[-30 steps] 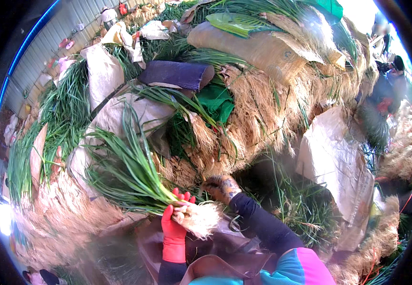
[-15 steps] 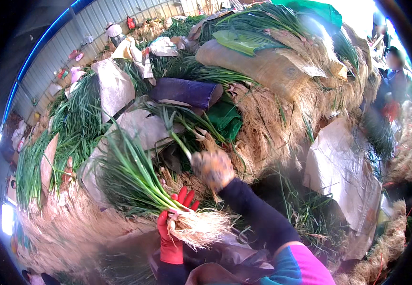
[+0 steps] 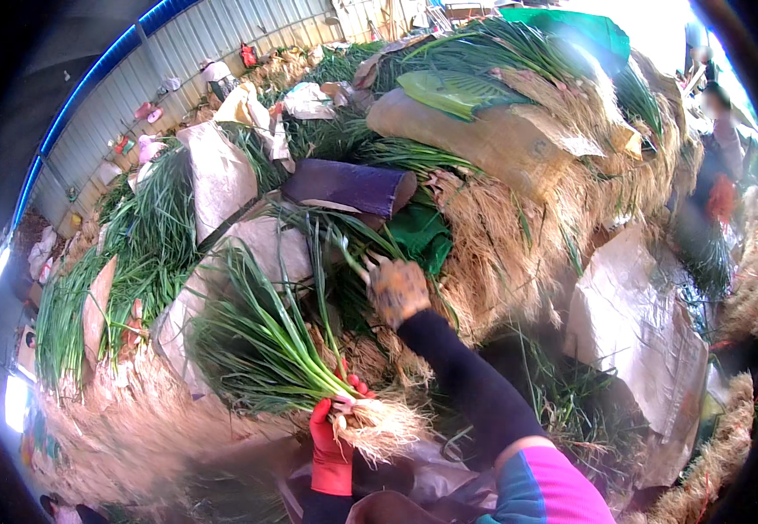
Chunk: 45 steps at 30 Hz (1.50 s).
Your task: The person harvests garlic sprouts by hand, pulling them from a large pile, removing dry leaves, and bundling them onto cardboard sheets.
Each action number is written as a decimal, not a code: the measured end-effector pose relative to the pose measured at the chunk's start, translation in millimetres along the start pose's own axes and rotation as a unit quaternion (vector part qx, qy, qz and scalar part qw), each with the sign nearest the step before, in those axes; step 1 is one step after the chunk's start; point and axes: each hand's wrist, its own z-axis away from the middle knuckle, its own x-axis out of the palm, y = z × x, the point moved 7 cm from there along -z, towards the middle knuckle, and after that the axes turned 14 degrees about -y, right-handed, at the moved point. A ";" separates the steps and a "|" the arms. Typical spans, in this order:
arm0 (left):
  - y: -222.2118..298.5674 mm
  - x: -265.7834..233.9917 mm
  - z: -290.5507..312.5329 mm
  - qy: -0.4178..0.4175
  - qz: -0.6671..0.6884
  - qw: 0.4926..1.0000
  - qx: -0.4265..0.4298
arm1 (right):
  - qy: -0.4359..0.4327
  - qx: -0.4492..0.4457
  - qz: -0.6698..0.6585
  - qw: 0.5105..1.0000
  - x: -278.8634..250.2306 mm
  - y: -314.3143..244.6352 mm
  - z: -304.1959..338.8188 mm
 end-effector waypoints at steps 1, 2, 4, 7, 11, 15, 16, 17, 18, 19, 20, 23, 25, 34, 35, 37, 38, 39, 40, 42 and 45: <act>10.0 6.3 7.3 0.029 -0.016 0.999 0.018 | -0.019 -0.012 -0.044 0.999 -5.6 -28.5 18.2; 10.4 3.2 5.5 0.020 0.009 0.999 0.029 | 0.042 -0.088 -0.085 0.992 -24.9 -44.3 49.5; 4.2 -1.9 1.2 0.055 -0.006 0.998 0.037 | 0.039 -0.169 -0.060 0.983 -8.8 -47.4 103.2; -7.1 -9.1 -9.6 0.032 0.017 0.999 0.040 | -0.142 -0.144 -0.256 0.945 76.5 -10.3 92.0; -11.9 -11.3 -7.3 0.038 0.011 0.999 0.036 | 0.138 -0.057 -0.107 0.983 37.4 7.4 12.8; -11.1 -4.9 -8.4 0.024 0.019 0.999 0.033 | 0.022 0.018 0.057 0.998 25.6 9.3 -38.0; -8.3 -3.6 -4.6 0.024 0.023 0.999 0.032 | -0.074 0.028 0.024 0.997 22.7 8.4 -35.7; -5.2 -0.4 -1.2 0.025 0.027 0.999 0.032 | -0.037 0.004 -0.023 0.999 16.6 4.1 -28.5; 1.2 1.3 10.5 0.053 0.017 0.997 0.043 | -0.009 -0.026 -0.075 0.997 20.7 -5.8 -13.1; 5.8 -6.7 21.2 0.039 -0.012 0.999 0.034 | 0.004 -0.047 -0.076 0.996 22.5 -13.6 6.3; 3.2 -1.4 24.2 0.032 0.008 0.999 0.034 | 0.019 -0.057 -0.063 0.996 9.4 -13.9 32.7; 0.5 4.3 45.4 0.035 0.043 0.998 0.035 | -0.040 -0.060 -0.001 0.997 10.9 -21.0 95.6; -4.6 5.9 56.7 0.033 0.039 0.999 0.018 | 0.006 -0.076 -0.075 0.994 10.5 -27.1 121.3; -24.5 -2.6 84.0 0.099 0.057 0.994 -0.003 | -0.039 0.090 -0.797 0.595 129.2 -53.4 104.4; -24.3 -10.8 84.3 0.079 0.064 0.995 -0.004 | -0.114 0.032 -0.790 0.601 127.8 -63.0 106.4; -21.6 -14.4 84.6 0.045 0.069 0.997 0.002 | -0.261 -0.083 -0.755 0.596 121.0 -75.8 127.1; -22.1 -14.4 82.2 0.043 0.080 0.996 0.006 | -0.344 -0.079 -0.755 0.552 115.1 -78.0 139.9; -22.5 -13.5 81.5 0.047 0.088 0.995 0.004 | -0.344 -0.049 -0.789 0.507 118.2 -76.9 151.1; -22.5 -11.1 81.4 0.051 0.095 0.994 0.003 | -0.271 -0.004 -0.809 0.521 121.5 -63.5 155.2; -24.4 -8.5 80.8 0.048 0.093 0.994 0.009 | -0.209 0.080 -0.805 0.550 136.1 -27.2 167.0; -21.2 2.8 74.4 0.047 0.052 0.997 -0.012 | -0.345 0.011 -0.452 0.822 173.9 9.2 201.9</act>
